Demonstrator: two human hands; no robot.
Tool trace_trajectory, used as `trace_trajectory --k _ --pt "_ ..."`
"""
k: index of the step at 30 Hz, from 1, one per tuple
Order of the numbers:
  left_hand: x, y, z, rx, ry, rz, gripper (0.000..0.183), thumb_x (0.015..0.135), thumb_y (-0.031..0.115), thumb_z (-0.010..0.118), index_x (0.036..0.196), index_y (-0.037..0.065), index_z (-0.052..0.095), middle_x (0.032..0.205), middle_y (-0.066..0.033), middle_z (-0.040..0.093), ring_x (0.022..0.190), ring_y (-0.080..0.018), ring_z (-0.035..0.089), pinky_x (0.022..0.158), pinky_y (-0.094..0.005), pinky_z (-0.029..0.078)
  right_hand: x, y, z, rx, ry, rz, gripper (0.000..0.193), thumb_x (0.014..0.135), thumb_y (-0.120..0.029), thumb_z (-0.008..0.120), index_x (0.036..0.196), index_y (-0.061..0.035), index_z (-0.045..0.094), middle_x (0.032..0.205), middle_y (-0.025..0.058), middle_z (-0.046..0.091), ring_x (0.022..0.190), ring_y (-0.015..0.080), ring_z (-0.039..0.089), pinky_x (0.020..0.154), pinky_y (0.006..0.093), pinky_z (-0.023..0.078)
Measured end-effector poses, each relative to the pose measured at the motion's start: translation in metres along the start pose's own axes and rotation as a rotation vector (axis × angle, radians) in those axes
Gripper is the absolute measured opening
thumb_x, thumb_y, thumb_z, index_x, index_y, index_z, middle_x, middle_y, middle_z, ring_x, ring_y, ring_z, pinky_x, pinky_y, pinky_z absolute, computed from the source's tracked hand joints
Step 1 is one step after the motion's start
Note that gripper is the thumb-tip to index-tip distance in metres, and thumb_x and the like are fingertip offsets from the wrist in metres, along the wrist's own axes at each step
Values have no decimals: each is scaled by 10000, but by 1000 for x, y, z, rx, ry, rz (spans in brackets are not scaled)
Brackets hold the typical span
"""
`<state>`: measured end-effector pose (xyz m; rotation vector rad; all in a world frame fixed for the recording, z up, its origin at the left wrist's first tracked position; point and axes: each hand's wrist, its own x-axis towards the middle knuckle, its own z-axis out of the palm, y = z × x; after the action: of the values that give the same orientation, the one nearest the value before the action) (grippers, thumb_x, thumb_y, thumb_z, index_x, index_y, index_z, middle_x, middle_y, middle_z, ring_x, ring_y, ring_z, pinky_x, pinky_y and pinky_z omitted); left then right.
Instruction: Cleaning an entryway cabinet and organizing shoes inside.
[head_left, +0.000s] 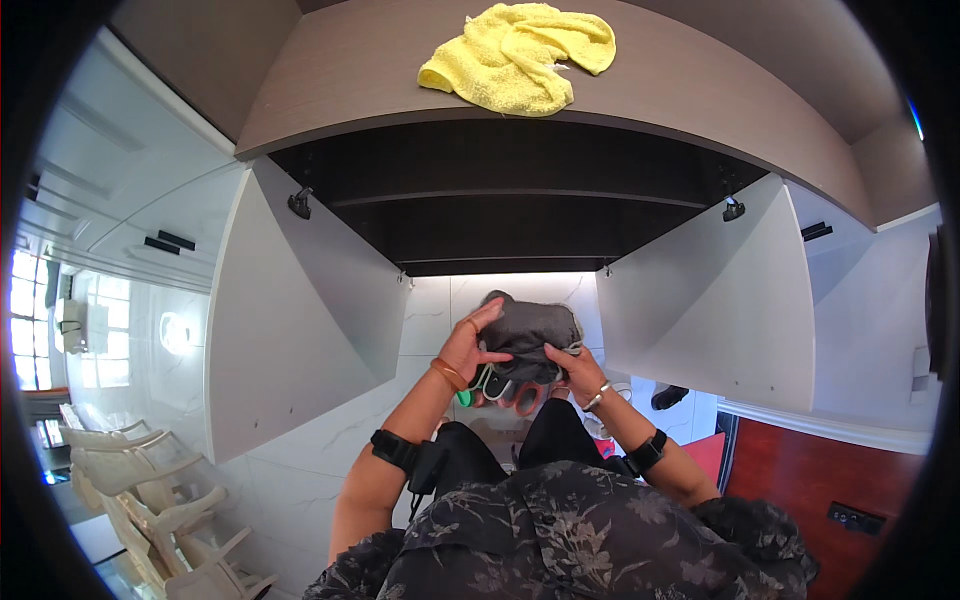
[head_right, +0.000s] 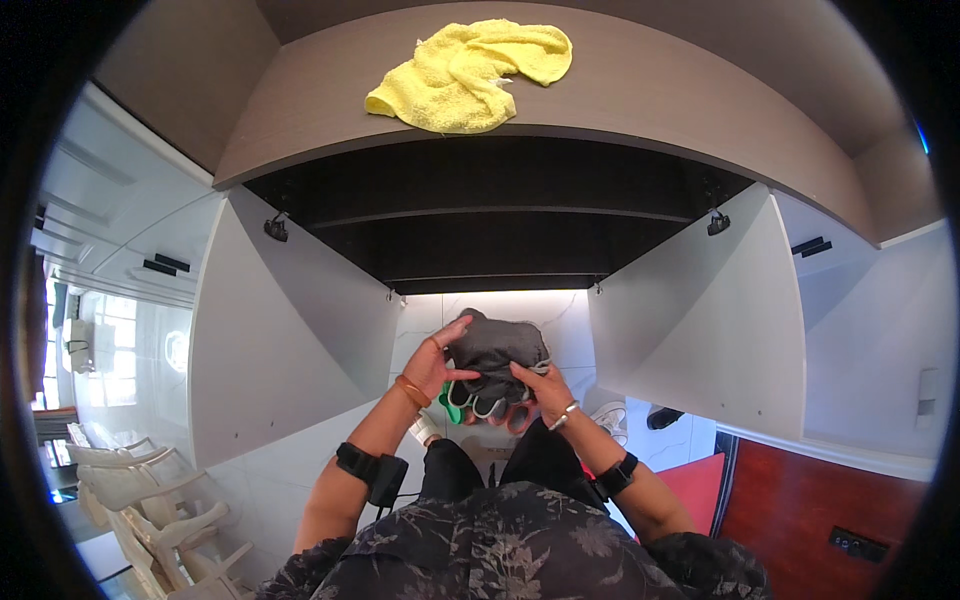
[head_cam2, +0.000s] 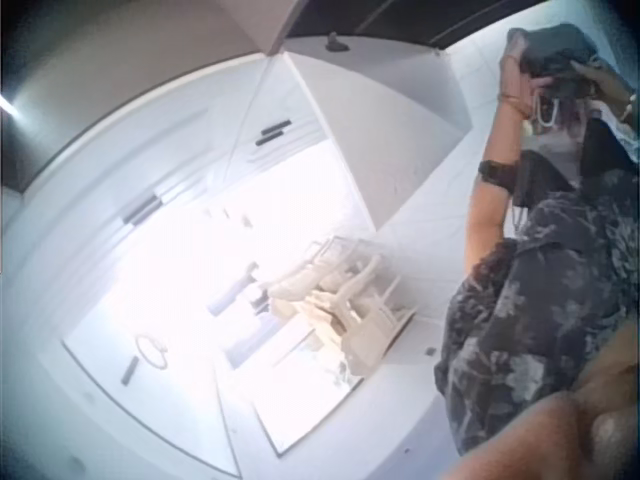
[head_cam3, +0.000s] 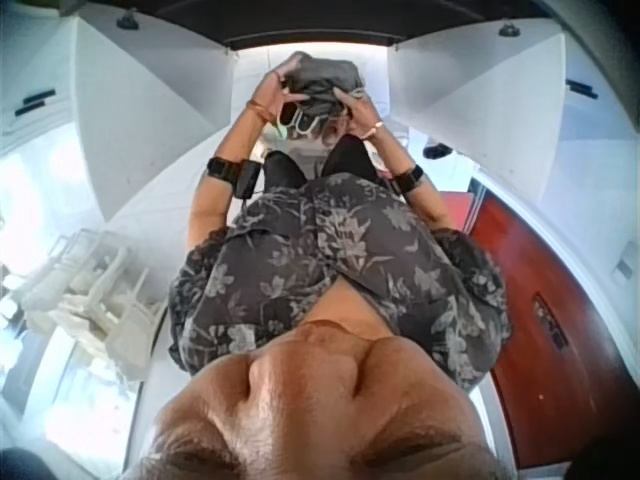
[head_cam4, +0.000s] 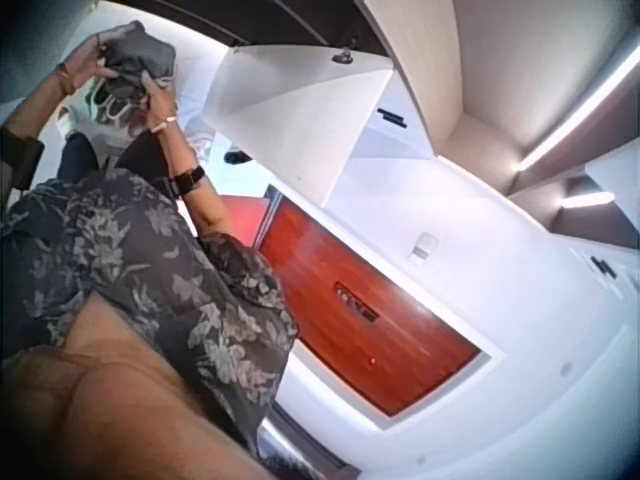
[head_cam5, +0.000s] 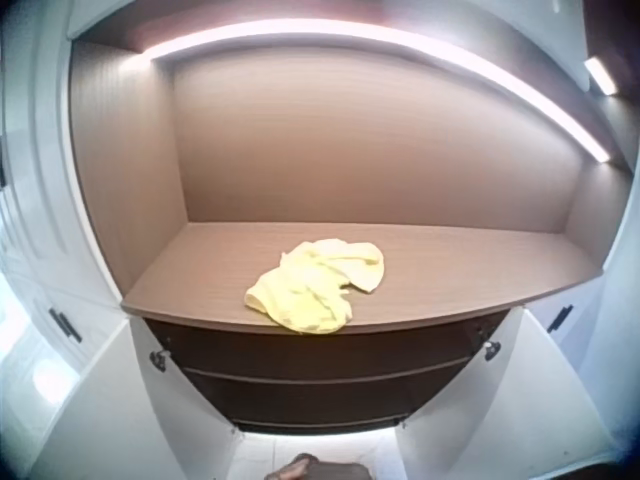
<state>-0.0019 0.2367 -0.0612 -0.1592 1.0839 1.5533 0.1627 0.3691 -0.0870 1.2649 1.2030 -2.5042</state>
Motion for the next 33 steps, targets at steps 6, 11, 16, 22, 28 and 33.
trace_trajectory --k 6,11,16,22,28,33 --pt "39 -10 -28 136 156 60 330 798 200 610 1110 99 576 1080 -28 567 1037 -163 479 754 -360 487 -21 -3 -31 -39 28 -193 434 746 -105 683 1135 -40 501 1015 63 592 884 142 576 771 296 476" --pt "34 2 -40 96 219 227 227 762 76 615 987 92 588 905 12 591 818 -93 524 676 -251 417 -61 -28 -62 50 67 -331 400 729 -74 668 1096 15 537 985 76 613 900 154 579 815 283 451" --pt "-12 51 -10 225 121 467 263 718 -10 589 965 78 584 847 19 563 793 -88 511 671 -219 409 -79 -50 -80 3 162 -398 410 724 -92 670 1094 20 533 984 90 611 891 167 583 807 293 459" --pt "-50 90 26 299 148 888 268 718 -87 518 937 64 552 957 1 530 903 -100 493 809 -225 385 -54 -58 -98 -202 356 -603 435 742 -132 670 1115 9 495 1003 77 585 892 154 564 809 282 449" --pt "-12 150 -5 455 587 1274 291 776 -26 491 1065 11 506 1012 -34 522 966 -125 483 868 -255 374 -60 -152 -60 -137 421 -797 423 770 -159 656 1129 -9 489 1018 64 581 893 156 567 787 273 454" --pt "65 208 -101 1423 958 1502 328 798 163 562 1123 118 548 1130 -94 546 1009 -262 524 911 -369 361 -5 -223 -56 -566 728 -1008 598 747 -302 683 1199 -13 422 1043 121 582 939 212 566 783 298 447"
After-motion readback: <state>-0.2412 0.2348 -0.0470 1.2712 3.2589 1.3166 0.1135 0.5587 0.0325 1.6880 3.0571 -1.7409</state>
